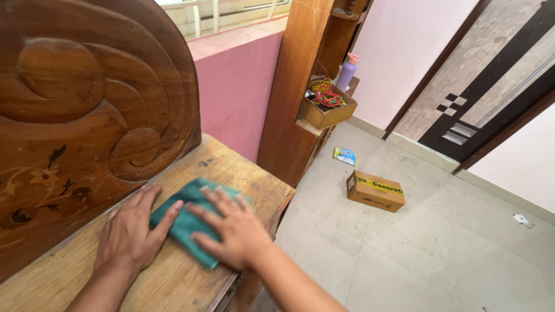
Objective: The person wipes the carved wooden headboard and the top surface of a wooden dresser with a green cloth. The person then opens a lower cabinet door and wipes the inside of the door and the cabinet interior.
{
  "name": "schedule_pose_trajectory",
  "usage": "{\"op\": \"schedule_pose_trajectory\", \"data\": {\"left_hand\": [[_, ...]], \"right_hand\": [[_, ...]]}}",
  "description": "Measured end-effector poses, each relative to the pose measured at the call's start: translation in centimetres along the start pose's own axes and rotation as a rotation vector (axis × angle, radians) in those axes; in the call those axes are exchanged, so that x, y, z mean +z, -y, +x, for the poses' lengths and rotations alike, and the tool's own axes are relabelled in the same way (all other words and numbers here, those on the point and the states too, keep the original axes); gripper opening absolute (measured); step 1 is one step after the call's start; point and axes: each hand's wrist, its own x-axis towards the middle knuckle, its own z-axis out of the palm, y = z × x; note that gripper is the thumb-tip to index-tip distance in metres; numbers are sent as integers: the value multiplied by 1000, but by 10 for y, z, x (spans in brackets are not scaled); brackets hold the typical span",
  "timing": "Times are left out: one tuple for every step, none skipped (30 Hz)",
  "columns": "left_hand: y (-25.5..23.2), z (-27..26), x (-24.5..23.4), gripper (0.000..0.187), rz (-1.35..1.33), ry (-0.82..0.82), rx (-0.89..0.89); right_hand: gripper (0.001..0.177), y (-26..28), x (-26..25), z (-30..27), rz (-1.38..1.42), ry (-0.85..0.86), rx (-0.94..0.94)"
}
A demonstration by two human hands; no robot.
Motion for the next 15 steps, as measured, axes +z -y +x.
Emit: {"op": "schedule_pose_trajectory", "data": {"left_hand": [[-1, -1, -1, 78, 3, 10, -9], [-3, 0, -2, 78, 4, 17, -16], [-4, 0, -3, 79, 7, 21, -20], [-5, 0, -4, 79, 10, 27, -25], [-5, 0, -4, 79, 13, 34, -29], [-6, 0, -4, 79, 22, 44, -34], [-6, 0, -4, 79, 31, 54, -39], [-7, 1, -4, 79, 38, 63, -44], [-6, 0, -4, 79, 36, 61, -47], [-6, 0, -4, 79, 31, 57, -49], [-5, 0, -4, 79, 26, 54, -51], [-6, 0, -3, 79, 26, 49, -42], [-5, 0, -3, 79, 26, 45, -34], [-4, 1, -2, 79, 25, 41, -23], [-3, 2, -2, 79, 28, 30, -12]], "right_hand": [[65, -10, -3, 2, -5, 14, 72], [66, -20, -6, 4, -32, -32, 116], [66, -31, -8, 5, -60, -79, 161], [65, -41, -11, 7, -59, -77, 231], [64, -50, -12, 9, -59, -74, 302], [66, -56, -13, 8, -75, -113, 349], [67, -61, -12, 7, -92, -151, 397], [69, -63, -11, 7, -111, -190, 444], [69, -61, -8, 9, -121, -194, 483], [70, -57, -4, 13, -134, -198, 522], [70, -52, -1, 17, -147, -203, 562], [70, -44, 3, 20, -142, -196, 583], [70, -34, 9, 22, -138, -188, 604], [71, -23, 14, 22, -135, -181, 627], [72, -14, 21, 19, -111, -142, 611]]}}
